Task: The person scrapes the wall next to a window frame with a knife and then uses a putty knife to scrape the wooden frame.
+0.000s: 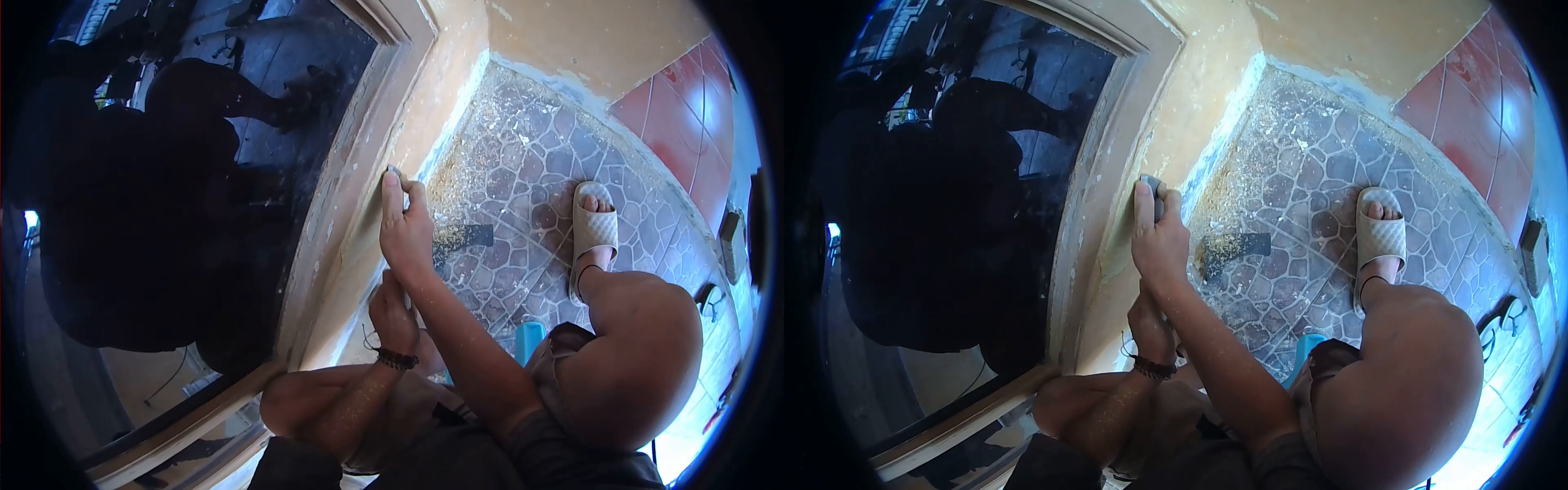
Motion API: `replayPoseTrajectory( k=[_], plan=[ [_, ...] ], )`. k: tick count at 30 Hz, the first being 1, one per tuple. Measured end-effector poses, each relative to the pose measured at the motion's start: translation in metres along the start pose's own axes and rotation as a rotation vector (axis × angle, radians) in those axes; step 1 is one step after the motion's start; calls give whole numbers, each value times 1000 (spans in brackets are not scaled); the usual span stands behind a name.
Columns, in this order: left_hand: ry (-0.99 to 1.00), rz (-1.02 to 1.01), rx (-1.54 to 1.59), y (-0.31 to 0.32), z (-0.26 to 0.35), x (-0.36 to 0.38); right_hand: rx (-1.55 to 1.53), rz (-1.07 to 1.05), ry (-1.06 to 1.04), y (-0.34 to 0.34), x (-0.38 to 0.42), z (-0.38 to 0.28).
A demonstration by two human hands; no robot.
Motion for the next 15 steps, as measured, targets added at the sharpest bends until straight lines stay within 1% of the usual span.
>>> replayPoseTrajectory(
  k=[1, 2, 4, 7, 10, 13, 15],
  plan=[
    [159, 42, -126, 0, 8, 2, 26, -16, 25, 0, 1, -1],
    [317, 84, -252, -1, 10, 9, 35, -78, 26, 1, 4, 2],
    [363, 148, -279, 1, 9, 20, 40, -89, 1, 1, 9, 10],
    [201, -21, -437, 3, 8, 10, 21, -76, 0, 0, 4, 8],
    [-168, -36, -27, -2, -7, 2, -5, -58, 24, 0, -3, 2],
    [240, -10, -455, 1, 15, 10, 23, -95, 36, 4, 0, 8],
    [330, 91, -382, 3, 11, 23, 64, -135, 29, 4, 10, 17]
  ],
)
Point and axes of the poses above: each hand's wrist, its own x-axis away from the middle knuckle, its own y-axis out of the palm, z = x × y, the point moved 7 cm from there along -x, towards the middle knuckle, and after that the axes turned 1 degree about x, right-handed, at the moved point
